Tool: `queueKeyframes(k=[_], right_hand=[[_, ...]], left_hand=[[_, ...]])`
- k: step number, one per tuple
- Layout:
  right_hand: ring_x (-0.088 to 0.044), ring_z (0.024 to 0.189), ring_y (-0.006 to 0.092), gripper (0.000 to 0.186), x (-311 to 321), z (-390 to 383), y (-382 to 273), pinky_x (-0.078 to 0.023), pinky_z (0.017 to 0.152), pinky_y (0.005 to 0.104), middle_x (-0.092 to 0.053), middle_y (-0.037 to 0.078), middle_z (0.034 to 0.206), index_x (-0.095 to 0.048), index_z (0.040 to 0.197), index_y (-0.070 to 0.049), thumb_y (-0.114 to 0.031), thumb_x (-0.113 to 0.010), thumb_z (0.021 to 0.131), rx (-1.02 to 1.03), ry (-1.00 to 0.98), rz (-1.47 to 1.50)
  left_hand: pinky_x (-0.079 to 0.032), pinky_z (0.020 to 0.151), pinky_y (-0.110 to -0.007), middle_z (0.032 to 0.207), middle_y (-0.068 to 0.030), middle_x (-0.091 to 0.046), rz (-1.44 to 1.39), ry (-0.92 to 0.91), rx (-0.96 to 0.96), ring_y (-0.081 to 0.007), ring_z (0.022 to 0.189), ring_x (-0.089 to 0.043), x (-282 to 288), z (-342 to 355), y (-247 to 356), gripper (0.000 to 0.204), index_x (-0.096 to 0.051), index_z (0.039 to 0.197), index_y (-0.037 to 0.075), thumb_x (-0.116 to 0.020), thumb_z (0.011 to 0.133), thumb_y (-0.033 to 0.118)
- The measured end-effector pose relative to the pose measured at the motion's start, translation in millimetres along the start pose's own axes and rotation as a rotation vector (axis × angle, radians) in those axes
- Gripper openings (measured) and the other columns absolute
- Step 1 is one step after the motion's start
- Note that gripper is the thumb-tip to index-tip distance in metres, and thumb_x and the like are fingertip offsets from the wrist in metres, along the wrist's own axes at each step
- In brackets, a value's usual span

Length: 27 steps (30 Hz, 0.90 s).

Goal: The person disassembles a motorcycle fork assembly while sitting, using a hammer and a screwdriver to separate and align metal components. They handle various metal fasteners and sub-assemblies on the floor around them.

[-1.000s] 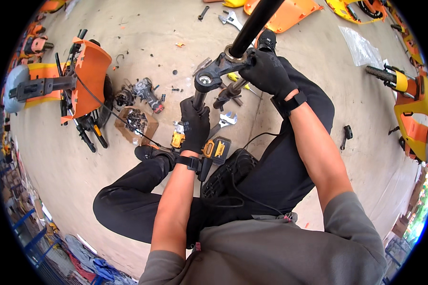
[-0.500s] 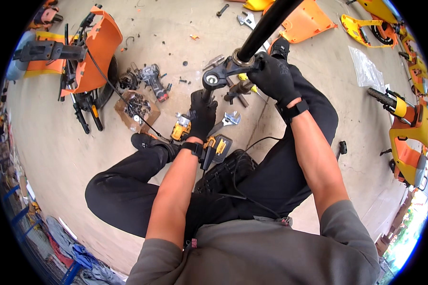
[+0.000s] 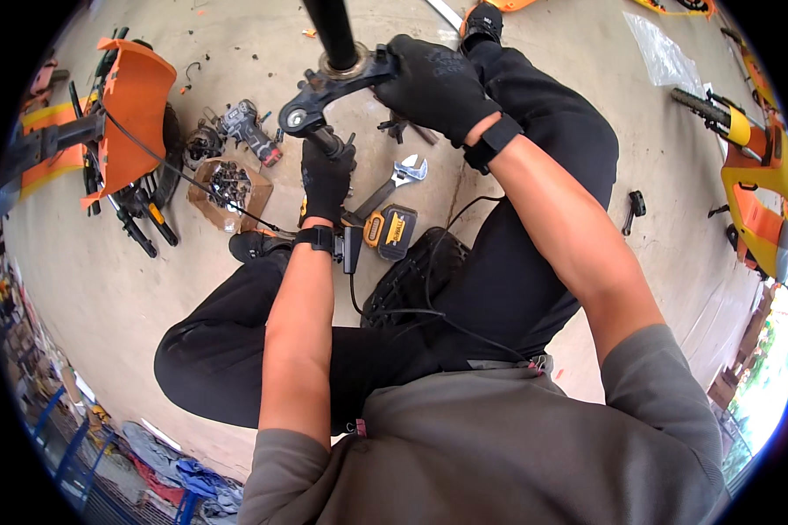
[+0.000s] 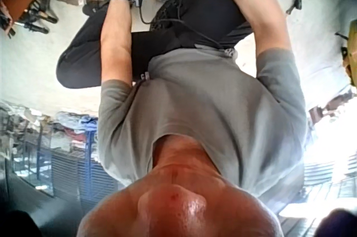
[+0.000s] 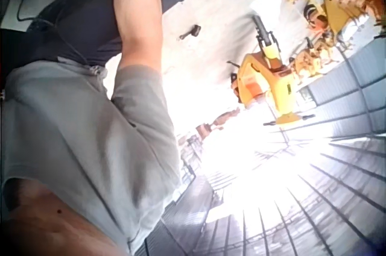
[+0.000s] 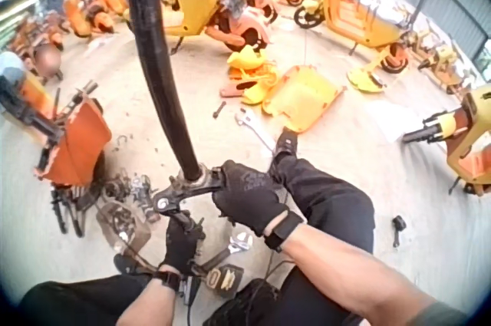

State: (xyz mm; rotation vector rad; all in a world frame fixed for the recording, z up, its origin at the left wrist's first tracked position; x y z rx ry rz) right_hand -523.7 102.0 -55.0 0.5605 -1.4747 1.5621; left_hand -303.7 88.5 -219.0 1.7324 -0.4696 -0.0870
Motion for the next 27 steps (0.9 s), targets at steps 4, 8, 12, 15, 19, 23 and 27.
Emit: queueKeyframes(k=[4, 8, 12, 15, 19, 23, 27], right_hand=[[-0.069, 0.084, 0.0385, 0.030, -5, 1, 0, -0.055, 0.074, 0.0469, -0.070, 0.020, 0.086, -0.066, 0.091, -0.003, -0.028, -0.070, 0.076, -0.021, -0.028, 0.003], [-0.068, 0.076, 0.0369, 0.032, -7, -6, 11, -0.053, 0.068, 0.0463, -0.068, 0.015, 0.079, -0.063, 0.098, -0.007, -0.031, -0.068, 0.078, 0.034, 0.058, -0.070], [-0.070, 0.084, 0.0391, 0.034, -4, -3, -2, -0.055, 0.075, 0.0473, -0.070, 0.020, 0.088, -0.065, 0.096, -0.003, -0.030, -0.070, 0.077, -0.057, -0.066, -0.071], [-0.070, 0.082, 0.0367, 0.037, -4, -3, 3, -0.055, 0.074, 0.0464, -0.071, 0.017, 0.087, -0.065, 0.102, -0.006, -0.035, -0.068, 0.080, -0.053, -0.078, -0.106], [-0.071, 0.082, 0.0353, 0.040, -7, -2, 6, -0.055, 0.073, 0.0457, -0.071, 0.016, 0.087, -0.065, 0.105, -0.006, -0.037, -0.067, 0.080, -0.019, -0.068, -0.115], [-0.070, 0.082, 0.0352, 0.039, -10, -4, 9, -0.055, 0.073, 0.0456, -0.070, 0.016, 0.086, -0.065, 0.104, -0.006, -0.037, -0.067, 0.081, 0.010, -0.032, -0.109], [-0.070, 0.080, 0.0352, 0.036, -7, -3, 4, -0.054, 0.072, 0.0453, -0.069, 0.016, 0.084, -0.064, 0.102, -0.006, -0.035, -0.067, 0.081, 0.007, -0.073, -0.098]], left_hand=[[-0.055, 0.079, -0.035, 0.099, -0.0115, -0.068, 0.206, -0.023, -0.130, -0.0231, 0.086, -0.069, 10, 4, 8, 0.048, -0.056, 0.124, -0.001, -0.076, 0.081, 0.010], [-0.054, 0.086, -0.035, 0.105, -0.0127, -0.069, 0.253, -0.136, -0.101, -0.0223, 0.096, -0.068, 8, 9, 0, 0.049, -0.055, 0.125, -0.001, -0.074, 0.082, 0.010], [-0.053, 0.087, -0.034, 0.114, -0.0126, -0.066, 0.121, -0.255, 0.019, -0.0198, 0.103, -0.064, 35, 9, -46, 0.054, -0.054, 0.130, 0.002, -0.073, 0.080, 0.007], [-0.054, 0.081, -0.033, 0.110, -0.0123, -0.066, 0.076, -0.280, 0.266, -0.0180, 0.095, -0.064, 37, -8, -49, 0.059, -0.053, 0.135, 0.003, -0.074, 0.080, 0.007], [-0.054, 0.073, -0.033, 0.095, -0.0112, -0.070, 0.248, -0.219, 0.090, -0.0184, 0.084, -0.068, 30, -4, -44, 0.048, -0.058, 0.128, 0.003, -0.071, 0.083, 0.013], [-0.056, 0.063, -0.036, 0.084, -0.0145, -0.072, 0.418, -0.129, 0.159, -0.0219, 0.070, -0.071, 21, -6, -30, 0.038, -0.060, 0.122, 0.002, -0.067, 0.087, 0.016], [-0.056, 0.056, -0.037, 0.077, -0.0158, -0.072, 0.483, -0.059, 0.140, -0.0240, 0.061, -0.071, 15, -18, -11, 0.034, -0.060, 0.120, 0.000, -0.065, 0.090, 0.016]])
Point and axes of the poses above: each hand's wrist, its own z-axis towards the middle knuckle, its own x-axis out of the back of the hand, y = z × x, the point moved 6 cm from there along z, towards the middle knuckle
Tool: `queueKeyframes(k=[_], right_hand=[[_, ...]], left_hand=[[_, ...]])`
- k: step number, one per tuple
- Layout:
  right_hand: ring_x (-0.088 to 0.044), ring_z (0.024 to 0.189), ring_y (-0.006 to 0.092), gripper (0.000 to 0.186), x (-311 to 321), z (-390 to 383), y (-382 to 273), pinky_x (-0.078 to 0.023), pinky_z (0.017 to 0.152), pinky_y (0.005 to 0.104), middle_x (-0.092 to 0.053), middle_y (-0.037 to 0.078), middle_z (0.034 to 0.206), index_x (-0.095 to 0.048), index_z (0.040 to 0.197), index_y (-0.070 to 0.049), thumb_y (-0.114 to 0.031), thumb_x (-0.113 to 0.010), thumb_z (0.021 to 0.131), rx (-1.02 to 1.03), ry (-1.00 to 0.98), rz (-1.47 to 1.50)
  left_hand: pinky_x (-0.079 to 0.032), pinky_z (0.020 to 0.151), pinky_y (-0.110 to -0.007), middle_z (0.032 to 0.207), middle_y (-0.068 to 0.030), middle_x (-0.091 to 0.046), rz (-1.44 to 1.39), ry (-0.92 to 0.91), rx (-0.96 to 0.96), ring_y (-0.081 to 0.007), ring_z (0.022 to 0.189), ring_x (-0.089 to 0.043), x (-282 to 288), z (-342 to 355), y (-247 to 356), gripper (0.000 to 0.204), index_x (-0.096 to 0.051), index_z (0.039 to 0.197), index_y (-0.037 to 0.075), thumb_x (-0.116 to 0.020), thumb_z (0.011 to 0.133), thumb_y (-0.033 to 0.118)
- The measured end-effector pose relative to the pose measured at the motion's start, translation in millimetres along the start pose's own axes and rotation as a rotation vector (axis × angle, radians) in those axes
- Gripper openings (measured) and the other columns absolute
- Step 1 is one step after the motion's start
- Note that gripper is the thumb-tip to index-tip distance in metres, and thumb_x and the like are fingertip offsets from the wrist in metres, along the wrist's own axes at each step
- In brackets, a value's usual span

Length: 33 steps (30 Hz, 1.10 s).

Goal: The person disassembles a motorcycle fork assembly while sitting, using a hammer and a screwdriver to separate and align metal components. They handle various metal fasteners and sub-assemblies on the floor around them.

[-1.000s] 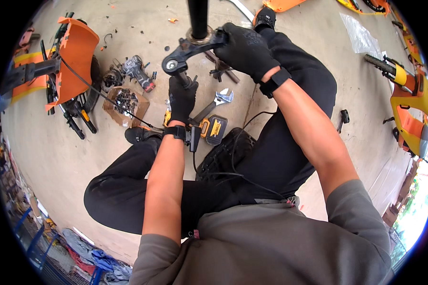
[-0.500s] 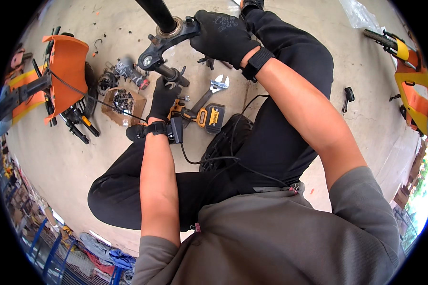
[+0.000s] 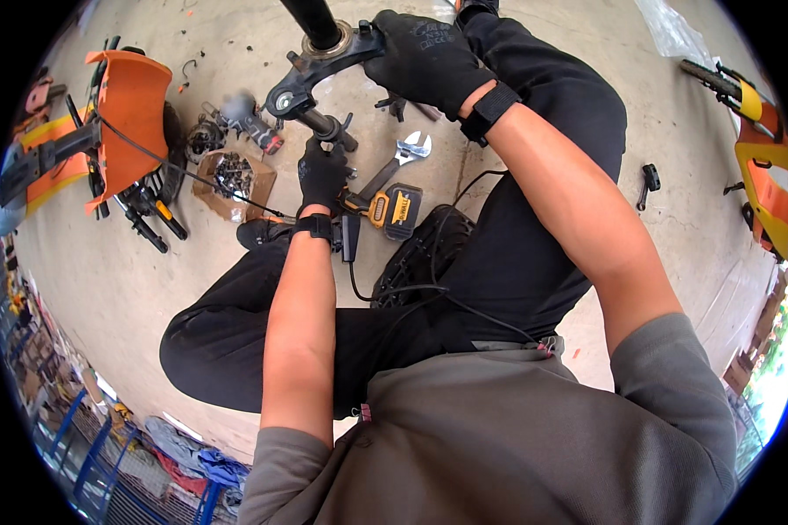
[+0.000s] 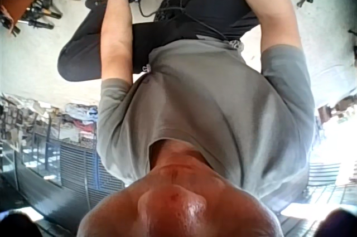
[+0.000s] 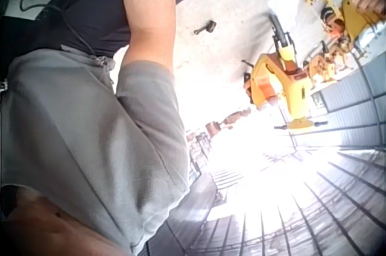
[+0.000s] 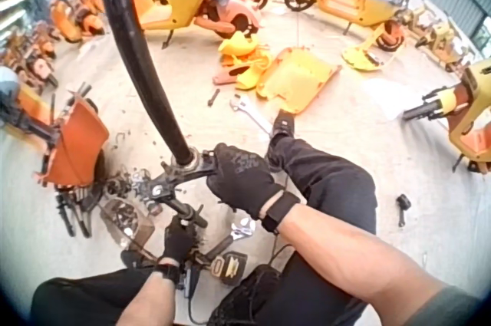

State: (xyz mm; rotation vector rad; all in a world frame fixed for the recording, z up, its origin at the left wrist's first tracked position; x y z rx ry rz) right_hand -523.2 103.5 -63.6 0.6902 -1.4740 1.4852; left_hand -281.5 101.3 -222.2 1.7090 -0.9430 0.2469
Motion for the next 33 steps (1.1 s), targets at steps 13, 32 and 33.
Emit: queueKeyframes(k=[13, 32, 33], right_hand=[[-0.069, 0.079, 0.0357, 0.036, -1, -3, 4, -0.054, 0.071, 0.0444, -0.069, 0.016, 0.083, -0.064, 0.101, -0.006, -0.034, -0.069, 0.081, 0.068, 0.092, 0.024], [-0.070, 0.078, 0.0344, 0.037, 8, -6, -2, -0.055, 0.068, 0.0431, -0.070, 0.015, 0.082, -0.065, 0.102, -0.007, -0.037, -0.073, 0.083, 0.093, 0.048, 0.042], [-0.070, 0.078, 0.0345, 0.037, 8, -6, -2, -0.055, 0.068, 0.0430, -0.070, 0.015, 0.082, -0.065, 0.102, -0.007, -0.037, -0.073, 0.083, 0.089, 0.039, 0.050]], left_hand=[[-0.057, 0.056, -0.039, 0.078, -0.0195, -0.071, 0.258, 0.159, -0.207, -0.0309, 0.059, -0.071, -9, 2, 5, 0.039, -0.052, 0.119, -0.003, -0.067, 0.090, 0.020], [-0.056, 0.045, -0.034, 0.075, -0.0139, -0.066, -0.418, -0.019, 0.208, -0.0220, 0.052, -0.067, -29, -5, 3, 0.029, -0.047, 0.116, 0.001, -0.061, 0.094, 0.013], [-0.056, 0.047, -0.033, 0.077, -0.0138, -0.066, -0.401, -0.051, 0.194, -0.0218, 0.053, -0.067, -28, 1, 0, 0.028, -0.047, 0.115, 0.001, -0.061, 0.094, 0.013]])
Point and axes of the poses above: each hand's wrist, its own z-axis towards the middle knuckle, its own x-axis out of the back of the hand, y = z × x, the point moved 6 cm from there along z, towards the middle knuckle
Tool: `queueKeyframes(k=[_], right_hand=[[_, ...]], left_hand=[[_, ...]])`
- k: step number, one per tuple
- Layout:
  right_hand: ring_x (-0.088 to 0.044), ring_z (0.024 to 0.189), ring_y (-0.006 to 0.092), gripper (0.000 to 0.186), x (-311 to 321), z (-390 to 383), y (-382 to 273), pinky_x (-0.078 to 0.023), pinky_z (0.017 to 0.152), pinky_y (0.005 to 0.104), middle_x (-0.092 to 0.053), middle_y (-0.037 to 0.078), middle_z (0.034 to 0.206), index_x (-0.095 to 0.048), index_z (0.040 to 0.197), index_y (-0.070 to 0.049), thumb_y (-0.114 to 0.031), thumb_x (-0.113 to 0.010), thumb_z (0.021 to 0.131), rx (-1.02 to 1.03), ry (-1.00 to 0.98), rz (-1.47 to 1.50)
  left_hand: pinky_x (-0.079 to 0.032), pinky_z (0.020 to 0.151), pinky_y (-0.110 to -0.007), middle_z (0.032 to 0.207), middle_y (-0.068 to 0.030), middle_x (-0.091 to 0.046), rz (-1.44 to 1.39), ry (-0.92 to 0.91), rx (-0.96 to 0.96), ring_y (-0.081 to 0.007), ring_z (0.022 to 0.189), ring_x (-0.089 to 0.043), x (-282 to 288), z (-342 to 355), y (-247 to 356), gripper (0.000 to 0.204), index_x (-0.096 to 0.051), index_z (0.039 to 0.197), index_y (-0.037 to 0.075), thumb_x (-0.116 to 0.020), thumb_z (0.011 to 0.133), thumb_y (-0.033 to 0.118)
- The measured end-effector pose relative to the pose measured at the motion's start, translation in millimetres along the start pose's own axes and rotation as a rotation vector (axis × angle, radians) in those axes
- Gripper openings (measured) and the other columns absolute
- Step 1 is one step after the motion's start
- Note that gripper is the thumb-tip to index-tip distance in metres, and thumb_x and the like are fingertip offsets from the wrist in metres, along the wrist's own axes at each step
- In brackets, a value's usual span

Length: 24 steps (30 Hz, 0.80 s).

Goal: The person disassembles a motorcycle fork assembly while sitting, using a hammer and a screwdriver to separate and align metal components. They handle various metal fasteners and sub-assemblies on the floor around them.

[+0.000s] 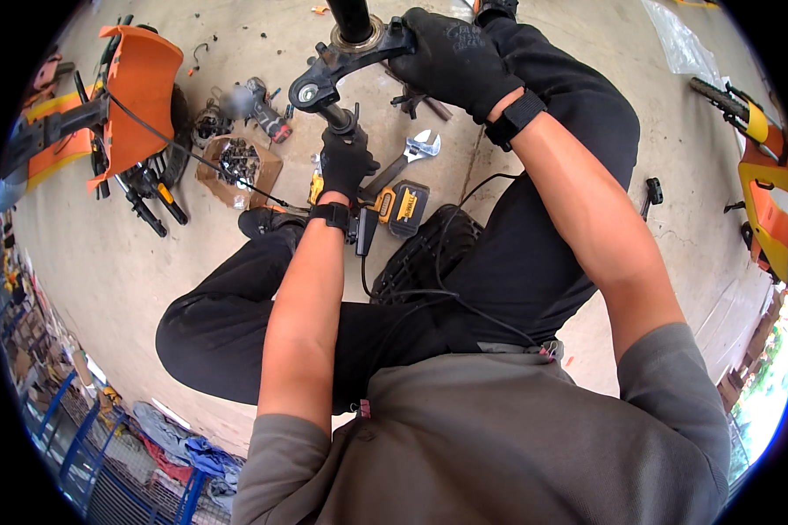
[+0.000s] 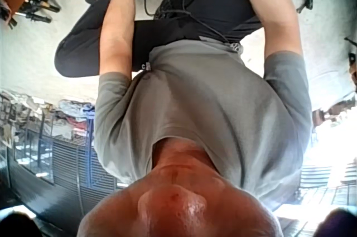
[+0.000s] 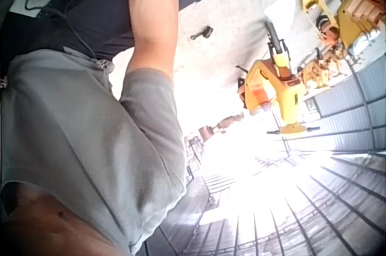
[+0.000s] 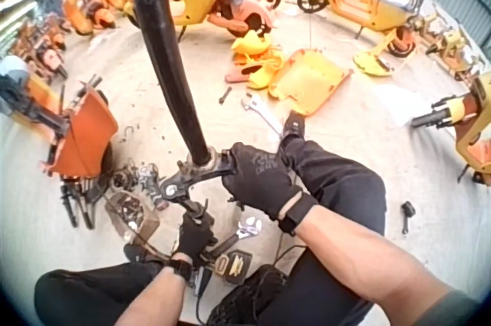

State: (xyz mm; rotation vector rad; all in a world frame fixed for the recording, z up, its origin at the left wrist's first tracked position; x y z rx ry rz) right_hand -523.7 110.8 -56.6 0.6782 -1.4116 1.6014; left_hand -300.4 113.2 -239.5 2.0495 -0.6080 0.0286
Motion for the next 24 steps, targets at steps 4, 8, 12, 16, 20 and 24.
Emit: queueKeyframes(k=[4, 8, 12, 16, 20, 24], right_hand=[[-0.070, 0.078, 0.0345, 0.037, 1, -1, 4, -0.055, 0.069, 0.0425, -0.070, 0.015, 0.083, -0.065, 0.102, -0.006, -0.037, -0.073, 0.083, -0.006, -0.002, 0.002], [-0.070, 0.095, 0.0357, 0.038, 6, 5, -8, -0.053, 0.081, 0.0424, -0.070, 0.025, 0.098, -0.064, 0.104, 0.000, -0.037, -0.061, 0.094, -0.188, -0.259, 0.120], [-0.069, 0.083, 0.0383, 0.033, 7, 3, -3, -0.054, 0.073, 0.0447, -0.069, 0.021, 0.086, -0.062, 0.097, -0.003, -0.031, -0.070, 0.082, -0.088, -0.122, 0.145], [-0.070, 0.077, 0.0340, 0.041, 0, 0, 5, -0.054, 0.068, 0.0414, -0.070, 0.015, 0.084, -0.064, 0.103, -0.005, -0.039, -0.074, 0.083, 0.055, -0.018, 0.025], [-0.070, 0.077, 0.0338, 0.042, 2, -2, 6, -0.054, 0.068, 0.0419, -0.070, 0.015, 0.083, -0.063, 0.104, -0.005, -0.040, -0.074, 0.083, 0.077, 0.016, 0.038], [-0.069, 0.084, 0.0401, 0.032, 14, 5, -5, -0.054, 0.074, 0.0476, -0.070, 0.023, 0.087, -0.061, 0.100, -0.003, -0.031, -0.068, 0.084, -0.141, -0.195, 0.173]], left_hand=[[-0.057, 0.051, -0.033, 0.083, -0.0119, -0.067, -0.101, -0.153, 0.134, -0.0196, 0.060, -0.068, 5, -4, 1, 0.034, -0.049, 0.122, 0.002, -0.063, 0.093, 0.013], [-0.055, 0.057, -0.029, 0.085, -0.0111, -0.069, -0.085, -0.210, 0.061, -0.0176, 0.064, -0.067, 42, 12, -11, 0.058, -0.049, 0.136, 0.002, -0.074, 0.085, 0.015], [-0.054, 0.076, -0.029, 0.100, -0.0091, -0.070, 0.043, -0.184, -0.246, -0.0143, 0.088, -0.066, 45, 27, -5, 0.058, -0.053, 0.135, 0.002, -0.076, 0.083, 0.011], [-0.053, 0.080, -0.028, 0.109, -0.0080, -0.068, 0.187, -0.230, -0.335, -0.0141, 0.096, -0.065, 32, 9, 34, 0.056, -0.053, 0.136, 0.001, -0.075, 0.086, 0.012], [-0.053, 0.085, -0.030, 0.111, -0.0083, -0.068, 0.250, -0.200, -0.360, -0.0152, 0.098, -0.065, 30, 9, 34, 0.058, -0.054, 0.136, -0.001, -0.076, 0.085, 0.013], [-0.055, 0.083, -0.032, 0.103, -0.0070, -0.073, 0.171, -0.125, -0.386, -0.0165, 0.093, -0.069, 33, 8, 31, 0.043, -0.064, 0.119, 0.005, -0.080, 0.079, 0.012]])
Point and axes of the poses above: each hand's wrist, its own z-axis towards the middle knuckle, its own x-axis out of the back of the hand, y = z × x, the point moved 6 cm from there along z, towards the middle knuckle
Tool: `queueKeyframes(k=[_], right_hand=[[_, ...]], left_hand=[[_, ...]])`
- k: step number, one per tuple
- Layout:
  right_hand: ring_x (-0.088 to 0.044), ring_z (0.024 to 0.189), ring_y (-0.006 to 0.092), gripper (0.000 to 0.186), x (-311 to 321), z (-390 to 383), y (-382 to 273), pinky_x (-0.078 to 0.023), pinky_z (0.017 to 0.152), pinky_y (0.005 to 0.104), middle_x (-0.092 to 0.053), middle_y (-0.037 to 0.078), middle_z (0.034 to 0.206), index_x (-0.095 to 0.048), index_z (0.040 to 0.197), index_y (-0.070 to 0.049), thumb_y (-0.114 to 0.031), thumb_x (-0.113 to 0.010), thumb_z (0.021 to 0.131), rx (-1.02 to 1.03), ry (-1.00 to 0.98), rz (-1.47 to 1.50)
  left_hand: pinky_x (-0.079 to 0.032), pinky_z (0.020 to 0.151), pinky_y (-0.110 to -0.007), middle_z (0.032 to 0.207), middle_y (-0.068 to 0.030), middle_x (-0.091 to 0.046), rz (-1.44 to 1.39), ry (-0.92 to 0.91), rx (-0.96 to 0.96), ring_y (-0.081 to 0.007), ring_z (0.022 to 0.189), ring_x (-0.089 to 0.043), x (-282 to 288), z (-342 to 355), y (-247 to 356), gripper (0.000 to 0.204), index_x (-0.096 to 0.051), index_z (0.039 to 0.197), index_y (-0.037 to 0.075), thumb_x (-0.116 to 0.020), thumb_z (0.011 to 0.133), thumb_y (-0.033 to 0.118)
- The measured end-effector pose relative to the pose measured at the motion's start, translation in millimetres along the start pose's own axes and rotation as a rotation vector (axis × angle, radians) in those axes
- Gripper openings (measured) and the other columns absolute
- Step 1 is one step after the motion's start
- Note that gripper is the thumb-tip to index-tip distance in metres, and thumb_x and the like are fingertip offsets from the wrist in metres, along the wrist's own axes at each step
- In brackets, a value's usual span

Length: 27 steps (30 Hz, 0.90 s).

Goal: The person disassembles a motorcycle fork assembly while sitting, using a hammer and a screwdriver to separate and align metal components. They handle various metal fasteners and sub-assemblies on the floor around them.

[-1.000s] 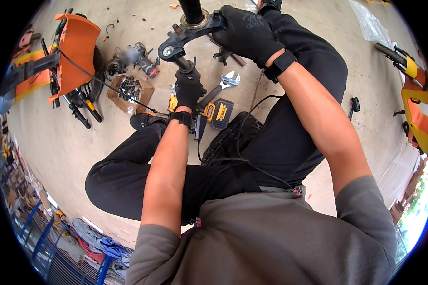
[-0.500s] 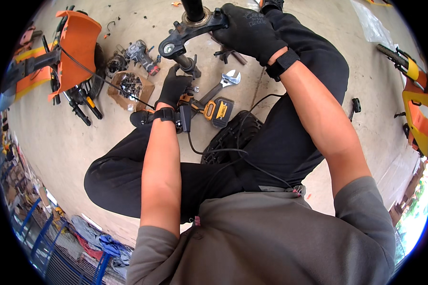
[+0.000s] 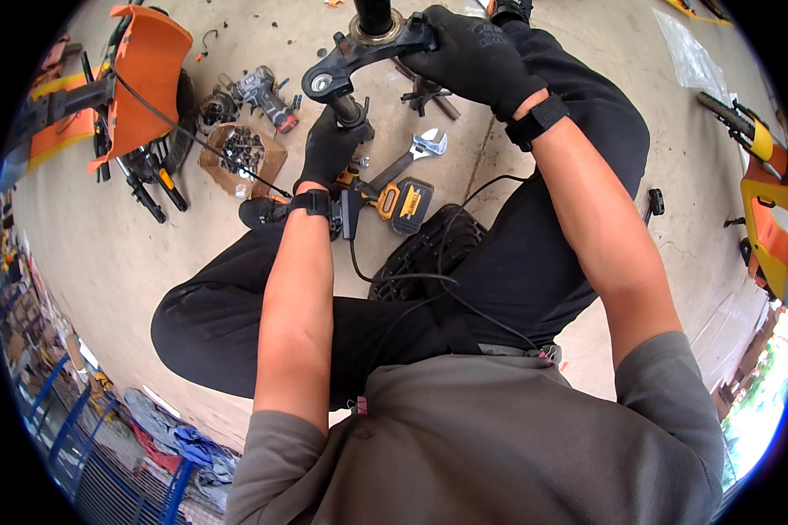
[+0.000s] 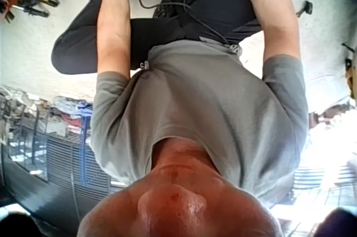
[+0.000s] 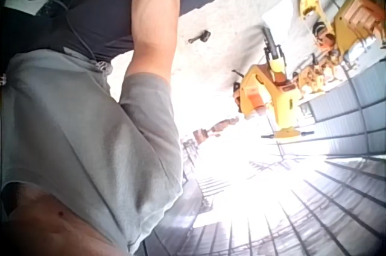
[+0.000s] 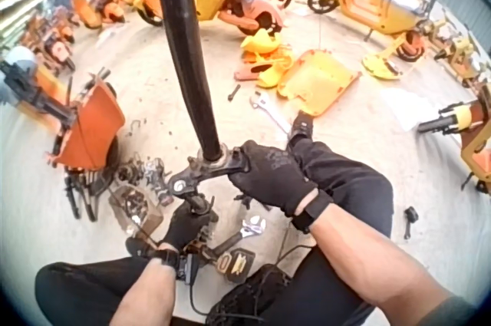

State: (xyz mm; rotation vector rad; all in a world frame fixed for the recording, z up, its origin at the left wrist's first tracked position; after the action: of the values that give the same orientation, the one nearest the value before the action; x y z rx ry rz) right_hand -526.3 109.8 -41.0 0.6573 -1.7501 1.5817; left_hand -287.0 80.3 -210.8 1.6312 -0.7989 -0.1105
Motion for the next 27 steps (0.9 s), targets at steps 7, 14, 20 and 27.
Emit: queueKeyframes(k=[7, 14, 20, 27], right_hand=[[-0.070, 0.080, 0.0360, 0.039, -5, 0, 5, -0.053, 0.070, 0.0441, -0.070, 0.018, 0.083, -0.062, 0.102, -0.005, -0.038, -0.073, 0.084, 0.129, 0.070, -0.124], [-0.066, 0.075, 0.0349, 0.036, -9, 4, 4, -0.051, 0.068, 0.0410, -0.066, 0.016, 0.081, -0.063, 0.099, -0.005, -0.036, -0.075, 0.084, 0.236, 0.083, -0.166], [-0.070, 0.079, 0.0343, 0.039, -14, 9, 15, -0.054, 0.069, 0.0412, -0.070, 0.015, 0.081, -0.063, 0.096, -0.004, -0.040, -0.073, 0.082, 0.165, 0.058, -0.066], [-0.070, 0.084, 0.0357, 0.042, -13, 6, 11, -0.053, 0.074, 0.0435, -0.072, 0.016, 0.086, -0.063, 0.102, -0.002, -0.038, -0.074, 0.084, 0.076, -0.024, -0.127]], left_hand=[[-0.054, 0.087, -0.035, 0.109, -0.0134, -0.070, 0.102, -0.021, 0.017, -0.0222, 0.096, -0.069, 8, -3, -52, 0.061, -0.055, 0.135, 0.004, -0.079, 0.079, 0.013], [-0.058, 0.073, -0.030, 0.101, -0.0143, -0.069, -0.337, -0.154, 0.451, -0.0178, 0.084, -0.069, -12, -23, -60, 0.067, -0.041, 0.144, -0.003, -0.074, 0.087, 0.009], [-0.056, 0.077, -0.033, 0.103, -0.0145, -0.069, 0.037, -0.114, 0.313, -0.0201, 0.089, -0.069, -7, -14, -58, 0.088, -0.035, 0.152, 0.005, -0.083, 0.078, 0.018], [-0.047, 0.105, -0.042, 0.137, -0.0216, -0.058, 0.350, -0.165, 0.022, -0.0358, 0.124, -0.058, 18, 8, -50, 0.094, -0.044, 0.150, 0.015, -0.086, 0.068, 0.033]])
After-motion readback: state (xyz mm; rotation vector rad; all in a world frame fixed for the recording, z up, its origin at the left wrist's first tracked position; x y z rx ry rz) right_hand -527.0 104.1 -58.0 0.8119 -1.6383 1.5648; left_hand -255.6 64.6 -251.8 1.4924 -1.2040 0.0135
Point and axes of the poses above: each hand's wrist, its own z-axis towards the middle knuckle, its own x-axis out of the back of the hand, y = z × x, the point moved 6 cm from there along z, towards the middle knuckle
